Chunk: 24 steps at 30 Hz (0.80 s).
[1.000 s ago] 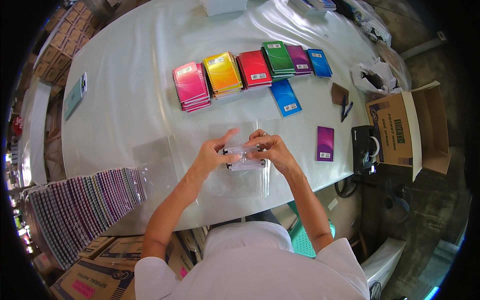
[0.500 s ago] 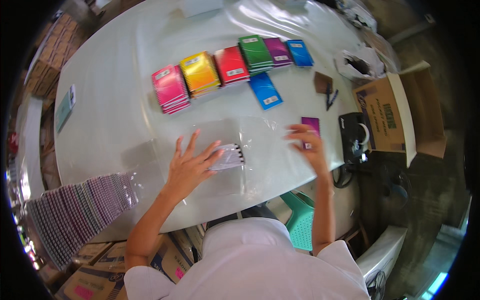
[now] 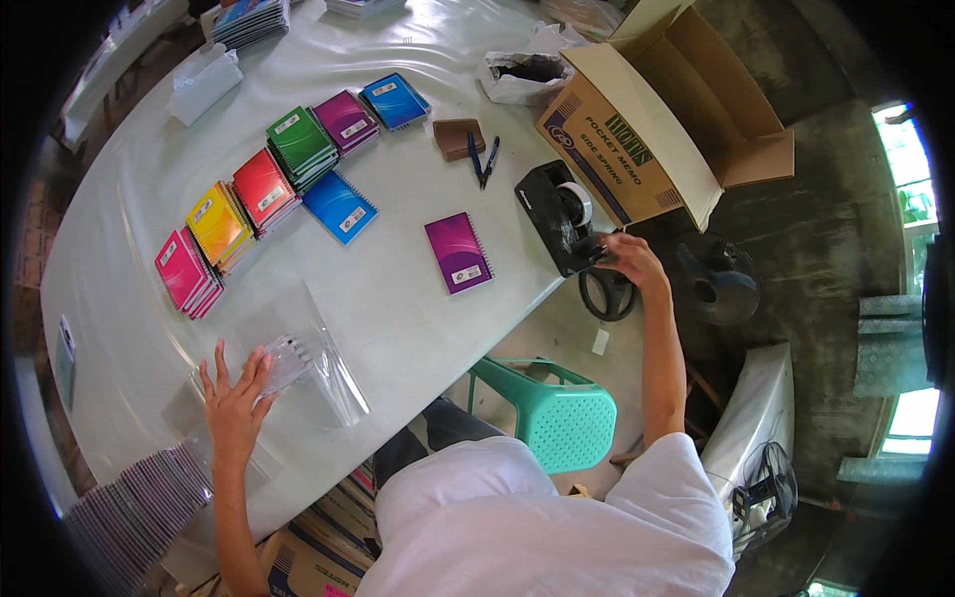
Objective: The person packages small colorful notebooks by placing stacks into plastic sleeves and securing them with tape.
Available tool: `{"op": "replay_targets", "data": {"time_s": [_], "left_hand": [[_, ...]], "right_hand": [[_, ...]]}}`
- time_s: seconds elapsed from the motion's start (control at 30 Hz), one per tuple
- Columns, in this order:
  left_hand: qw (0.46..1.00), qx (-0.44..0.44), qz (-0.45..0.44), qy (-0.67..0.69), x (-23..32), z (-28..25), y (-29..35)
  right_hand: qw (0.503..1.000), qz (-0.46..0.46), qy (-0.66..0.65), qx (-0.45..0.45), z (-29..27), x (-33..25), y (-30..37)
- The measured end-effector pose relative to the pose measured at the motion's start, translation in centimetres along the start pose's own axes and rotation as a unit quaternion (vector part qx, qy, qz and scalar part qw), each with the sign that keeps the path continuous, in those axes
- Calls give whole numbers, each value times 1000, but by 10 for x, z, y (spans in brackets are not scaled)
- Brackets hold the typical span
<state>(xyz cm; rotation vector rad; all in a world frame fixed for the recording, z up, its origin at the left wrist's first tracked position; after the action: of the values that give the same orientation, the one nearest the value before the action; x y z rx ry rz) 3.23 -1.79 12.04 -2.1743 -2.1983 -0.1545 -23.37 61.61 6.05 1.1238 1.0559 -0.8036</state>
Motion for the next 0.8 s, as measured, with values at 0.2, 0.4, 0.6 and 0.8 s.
{"op": "replay_targets", "data": {"time_s": [0.2,0.4,0.6,0.8], "left_hand": [[1000,-10,-22,13,0,-5,8],[1000,14,0,13,-8,1,10],[999,43,10,-2,-15,7,15],[997,71,15,29,-16,10,15]], "right_hand": [[985,-153,46,67,5,52,28],[544,25,736,403,34,30,39],[995,29,32,-87,372,-13,73],[990,103,1,-100,540,16,92]]}}
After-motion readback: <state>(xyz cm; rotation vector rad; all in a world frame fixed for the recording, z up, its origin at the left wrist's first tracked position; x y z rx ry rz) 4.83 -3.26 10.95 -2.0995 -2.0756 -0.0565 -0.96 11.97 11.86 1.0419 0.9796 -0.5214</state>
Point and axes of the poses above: each hand's wrist, its own y-axis away from the middle knuckle, its own z-axis out of the palm, x = y × z, the point moved 2 cm from there along -y, towards the middle knuckle, and after that the axes turned 7 degrees about -z, right-handed, at the moved point
